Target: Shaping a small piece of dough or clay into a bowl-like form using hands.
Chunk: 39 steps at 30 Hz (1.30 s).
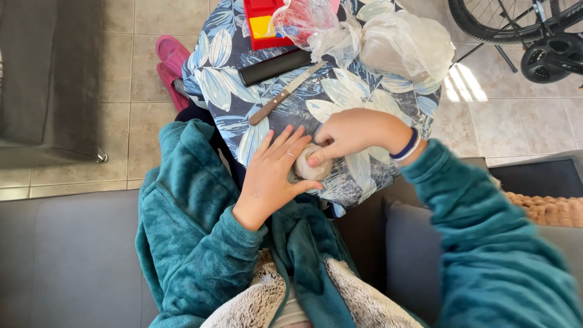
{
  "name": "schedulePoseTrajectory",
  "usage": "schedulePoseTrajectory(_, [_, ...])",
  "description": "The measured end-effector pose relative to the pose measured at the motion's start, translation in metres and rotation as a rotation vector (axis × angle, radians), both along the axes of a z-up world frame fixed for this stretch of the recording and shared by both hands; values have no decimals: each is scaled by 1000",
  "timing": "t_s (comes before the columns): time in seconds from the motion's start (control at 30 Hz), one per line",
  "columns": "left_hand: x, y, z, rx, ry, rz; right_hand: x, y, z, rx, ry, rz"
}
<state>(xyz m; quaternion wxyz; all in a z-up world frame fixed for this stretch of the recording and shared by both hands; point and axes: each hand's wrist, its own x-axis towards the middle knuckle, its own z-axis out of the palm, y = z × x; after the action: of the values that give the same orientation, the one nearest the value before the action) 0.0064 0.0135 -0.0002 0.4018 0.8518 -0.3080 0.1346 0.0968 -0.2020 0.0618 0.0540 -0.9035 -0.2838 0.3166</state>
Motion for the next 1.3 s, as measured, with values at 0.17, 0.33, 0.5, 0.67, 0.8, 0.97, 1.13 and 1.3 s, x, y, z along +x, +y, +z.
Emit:
schedulePoseTrajectory(0.17, [0, -1, -6, 27, 28, -10, -1, 3, 10, -10, 34, 113])
schedulePoseTrajectory(0.33, [1, 0, -2, 36, 63, -19, -17, 6, 12, 34, -55, 44])
schedulePoseTrajectory(0.5, [3, 3, -3, 13, 67, -41, -26, 0, 4, 165, -106, -3])
schedulePoseTrajectory(0.67, [4, 1, -4, 53, 48, -34, -31, -7, 1, 276, -147, 7])
schedulePoseTrajectory(0.8, [0, -1, -5, 37, 15, -15, -35, -3, 24, 177, -158, -7])
schedulePoseTrajectory(0.97, [-7, -18, -25, -94, -66, 172, -50, -25, 33, 3, -187, -138])
schedulePoseTrajectory(1.13, [-20, -28, -24, -215, -21, 205, -71, -23, 11, 125, -176, -141])
schedulePoseTrajectory(1.3, [-25, -30, -51, -329, -61, 189, -80, -17, 3, 252, -133, -111])
